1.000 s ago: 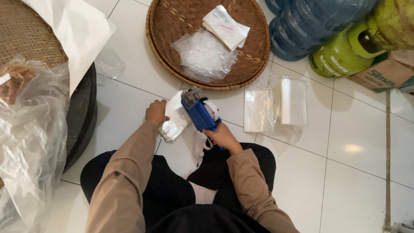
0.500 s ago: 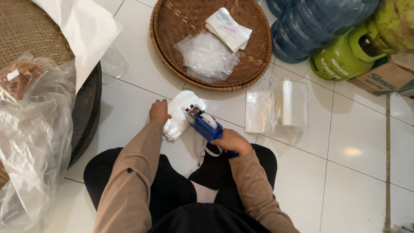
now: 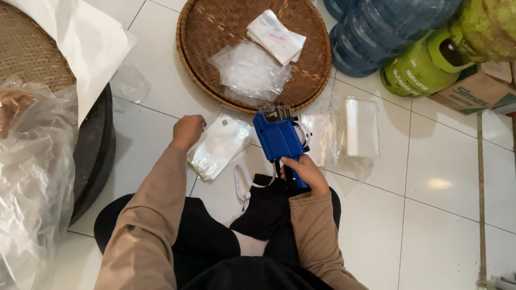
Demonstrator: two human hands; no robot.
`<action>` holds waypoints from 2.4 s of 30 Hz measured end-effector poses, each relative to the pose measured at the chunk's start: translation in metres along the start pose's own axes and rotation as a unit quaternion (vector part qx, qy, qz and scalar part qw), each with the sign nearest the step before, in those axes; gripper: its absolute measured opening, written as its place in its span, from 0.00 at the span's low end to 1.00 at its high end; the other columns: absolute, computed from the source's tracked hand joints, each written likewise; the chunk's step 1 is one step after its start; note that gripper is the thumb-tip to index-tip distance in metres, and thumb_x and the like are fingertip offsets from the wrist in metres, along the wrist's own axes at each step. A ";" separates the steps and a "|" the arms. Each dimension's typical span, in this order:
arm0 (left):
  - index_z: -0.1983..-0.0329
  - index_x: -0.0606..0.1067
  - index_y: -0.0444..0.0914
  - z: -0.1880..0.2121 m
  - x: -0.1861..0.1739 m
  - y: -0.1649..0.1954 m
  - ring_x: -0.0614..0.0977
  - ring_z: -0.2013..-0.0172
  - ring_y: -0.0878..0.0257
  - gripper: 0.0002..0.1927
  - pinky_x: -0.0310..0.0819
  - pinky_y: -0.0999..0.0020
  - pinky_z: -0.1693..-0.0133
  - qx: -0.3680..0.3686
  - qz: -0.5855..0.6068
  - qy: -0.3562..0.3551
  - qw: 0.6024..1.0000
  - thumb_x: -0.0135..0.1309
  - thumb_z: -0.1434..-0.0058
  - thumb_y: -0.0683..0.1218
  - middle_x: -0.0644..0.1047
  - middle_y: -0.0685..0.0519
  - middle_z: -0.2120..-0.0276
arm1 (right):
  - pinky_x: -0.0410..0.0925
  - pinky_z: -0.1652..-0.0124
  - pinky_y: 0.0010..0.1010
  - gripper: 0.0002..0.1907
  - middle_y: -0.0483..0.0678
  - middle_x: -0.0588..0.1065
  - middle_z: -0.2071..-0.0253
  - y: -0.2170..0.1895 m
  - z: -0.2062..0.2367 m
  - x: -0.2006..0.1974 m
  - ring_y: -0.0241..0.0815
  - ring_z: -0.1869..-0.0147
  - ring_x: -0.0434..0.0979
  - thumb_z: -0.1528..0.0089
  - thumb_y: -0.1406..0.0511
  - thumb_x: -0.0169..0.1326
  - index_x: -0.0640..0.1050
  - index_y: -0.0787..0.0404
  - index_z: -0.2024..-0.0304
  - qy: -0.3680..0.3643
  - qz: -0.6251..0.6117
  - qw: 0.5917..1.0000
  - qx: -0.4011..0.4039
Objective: The person sits on the floor and wraps stacks of white tissue packs in clear plastic film, then uses a blue handheld banding machine to strap each wrapped bundle. Wrapped bundles are placed into a round woven tray, and the person repeats the wrap-and-band cycle for more stacks.
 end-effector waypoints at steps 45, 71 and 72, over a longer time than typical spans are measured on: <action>0.64 0.79 0.35 0.019 0.035 -0.027 0.83 0.63 0.48 0.12 0.78 0.56 0.57 -0.098 -0.006 -0.019 0.995 0.67 0.49 0.44 0.82 0.42 0.64 | 0.71 0.69 0.32 0.17 0.51 0.78 0.75 -0.004 0.002 0.030 0.40 0.74 0.78 0.42 0.61 0.63 0.79 0.72 0.65 -0.040 0.199 0.979 0.009; 0.36 0.66 0.40 0.026 0.033 0.000 0.73 0.40 0.45 0.33 0.70 0.51 0.41 -0.019 -0.009 -0.048 0.999 0.65 0.44 0.47 0.69 0.43 0.41 | 0.74 0.66 0.33 0.14 0.52 0.79 0.69 0.006 -0.018 0.042 0.41 0.68 0.81 0.39 0.64 0.61 0.79 0.71 0.58 -0.063 -0.009 0.998 -0.027; 0.38 0.71 0.42 0.024 0.043 0.006 0.75 0.40 0.48 0.26 0.72 0.53 0.40 0.000 -0.027 -0.081 0.996 0.62 0.40 0.47 0.73 0.45 0.42 | 0.74 0.66 0.33 0.14 0.52 0.79 0.69 0.005 -0.019 0.043 0.41 0.68 0.81 0.39 0.64 0.61 0.79 0.71 0.58 -0.060 -0.009 0.997 -0.036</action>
Point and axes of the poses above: each hand's wrist, its own z-axis away from the middle knuckle, its own x-axis out of the palm, y = z × x, the point moved 7 cm from there along -z, towards the middle knuckle
